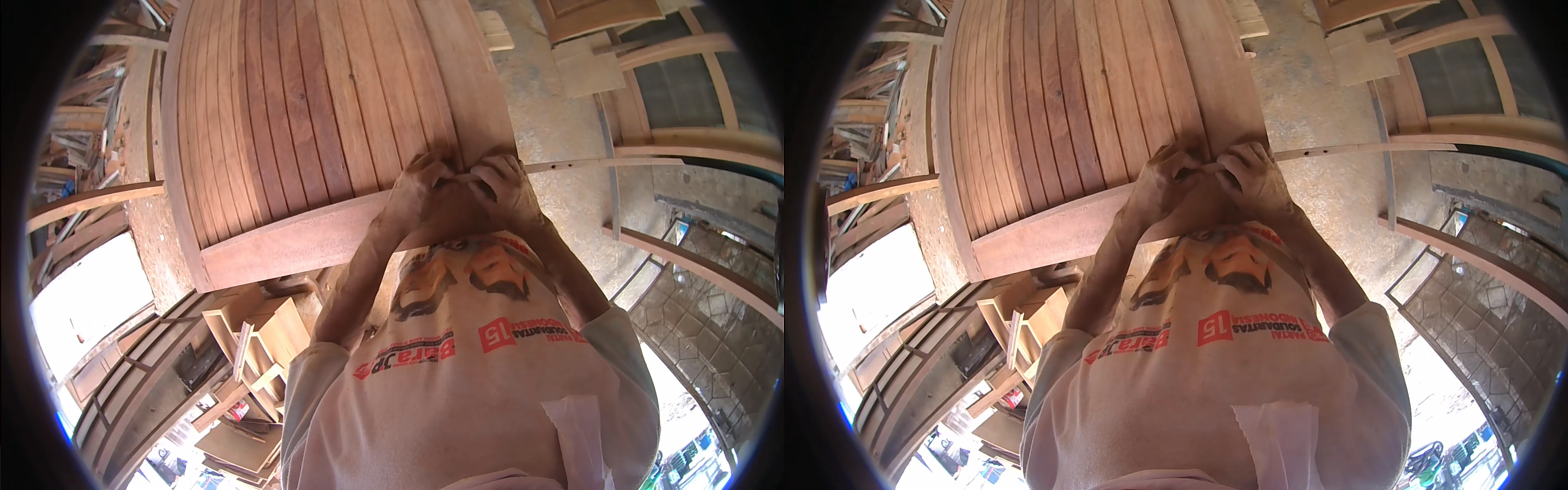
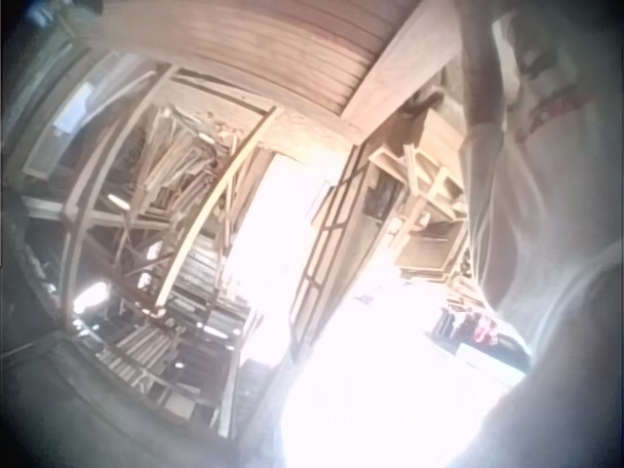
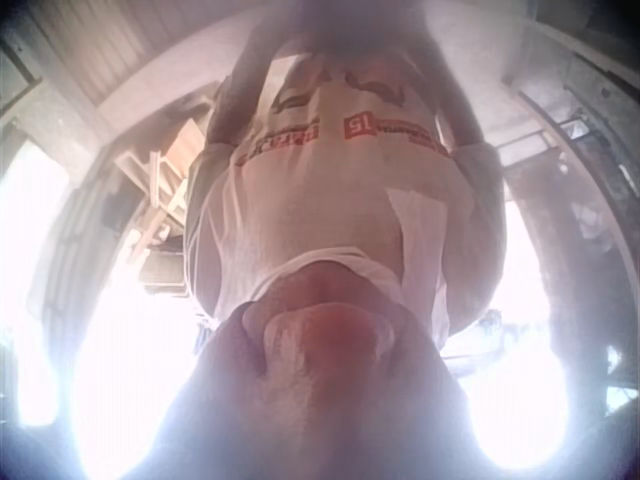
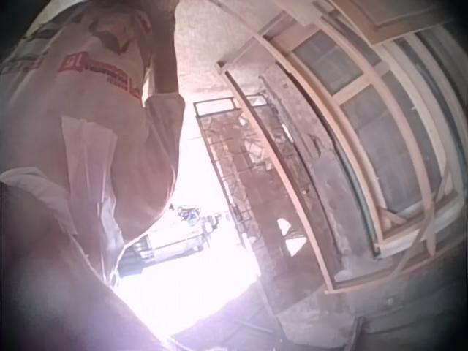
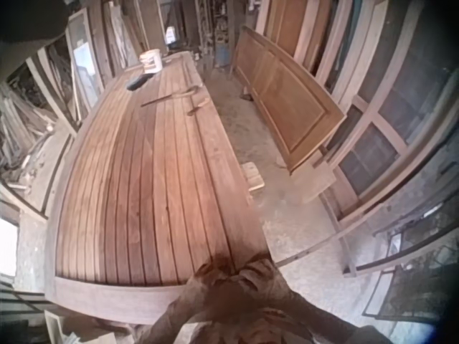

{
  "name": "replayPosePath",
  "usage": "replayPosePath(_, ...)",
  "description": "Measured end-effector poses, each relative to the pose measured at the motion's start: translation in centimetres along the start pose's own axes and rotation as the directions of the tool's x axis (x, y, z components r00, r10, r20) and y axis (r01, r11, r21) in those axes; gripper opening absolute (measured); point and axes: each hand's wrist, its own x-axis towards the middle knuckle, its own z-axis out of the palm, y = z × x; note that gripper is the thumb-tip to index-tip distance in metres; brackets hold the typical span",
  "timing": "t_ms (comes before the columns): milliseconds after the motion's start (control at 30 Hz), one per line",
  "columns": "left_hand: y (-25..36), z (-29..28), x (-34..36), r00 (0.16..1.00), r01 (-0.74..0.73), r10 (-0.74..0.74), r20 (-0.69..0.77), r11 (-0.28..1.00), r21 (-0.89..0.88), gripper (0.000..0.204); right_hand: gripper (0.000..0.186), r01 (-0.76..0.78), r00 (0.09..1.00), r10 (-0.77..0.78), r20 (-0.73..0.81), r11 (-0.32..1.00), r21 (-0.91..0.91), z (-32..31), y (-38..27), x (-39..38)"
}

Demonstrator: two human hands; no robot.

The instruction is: The person fits and cuts a thin wood trim piece to the edge of a wooden panel by hand, using a small saw to trim the length.

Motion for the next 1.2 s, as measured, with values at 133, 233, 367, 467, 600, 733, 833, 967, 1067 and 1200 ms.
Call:
replayPosePath(133, 0.1, 0.1, -0.2, 0.999, 0.027, -0.028, 0.019, 1.000, 0.007, 0.019, 0.032, -0.014, 1.000, 0.014, -0.003, 1.000, 0.003, 0.0, -0.3, -0.3)
replayPosePath(233, 0.3, 0.3, -0.2, 1.000, 0.023, -0.023, 0.016, 1.000, 0.015, 0.019, 0.032, -0.001, 0.999, 0.001, -0.038, 1.000, -0.002, 0.1, -0.3, -0.7)
replayPosePath(367, 0.2, 0.2, -0.3, 1.000, 0.020, -0.020, 0.016, 0.999, 0.028, 0.019, 0.031, 0.012, 0.999, -0.012, -0.047, 1.000, 0.002, 0.2, -0.2, -0.7)
replayPosePath(467, -1.2, 0.3, -1.1, 0.999, -0.038, 0.038, 0.003, 0.998, 0.047, 0.019, 0.028, 0.075, 0.994, -0.073, -0.085, 0.997, 0.018, 0.7, -0.3, -0.1)
replayPosePath(600, -0.6, 1.1, -1.0, 0.997, -0.017, 0.015, -0.082, 1.000, -0.018, 0.025, 0.029, 0.083, 0.991, -0.085, -0.099, 0.996, -0.026, 1.0, 0.9, -0.8)
replayPosePath(733, -0.8, -0.4, -3.7, 0.983, 0.036, 0.009, -0.181, 0.969, 0.245, 0.036, 0.031, 0.073, 0.997, -0.074, -0.037, 0.997, -0.029, 0.9, 0.5, -1.6)
replayPosePath(833, -0.4, -3.4, -7.6, 0.954, 0.243, -0.156, -0.257, 0.903, 0.354, 0.044, 0.032, 0.060, 0.998, -0.060, -0.023, 0.998, -0.004, 1.3, 0.1, -2.2)
replayPosePath(967, -2.3, -5.7, -9.3, 0.909, 0.343, -0.205, -0.362, 0.862, 0.373, 0.046, 0.033, 0.090, 0.995, -0.091, -0.028, 0.996, -0.028, 1.2, 1.5, -0.8)
replayPosePath(1067, -3.5, -5.4, -10.2, 0.901, 0.325, -0.200, -0.386, 0.899, 0.292, 0.045, 0.033, 0.100, 0.995, -0.100, -0.015, 0.994, -0.037, 0.8, 1.4, -0.5)
replayPosePath(1200, -3.2, -5.8, -9.8, 0.903, 0.318, -0.173, -0.394, 0.886, 0.338, 0.040, 0.032, 0.104, 0.994, -0.105, -0.036, 0.994, -0.030, 0.9, 1.5, -0.7)
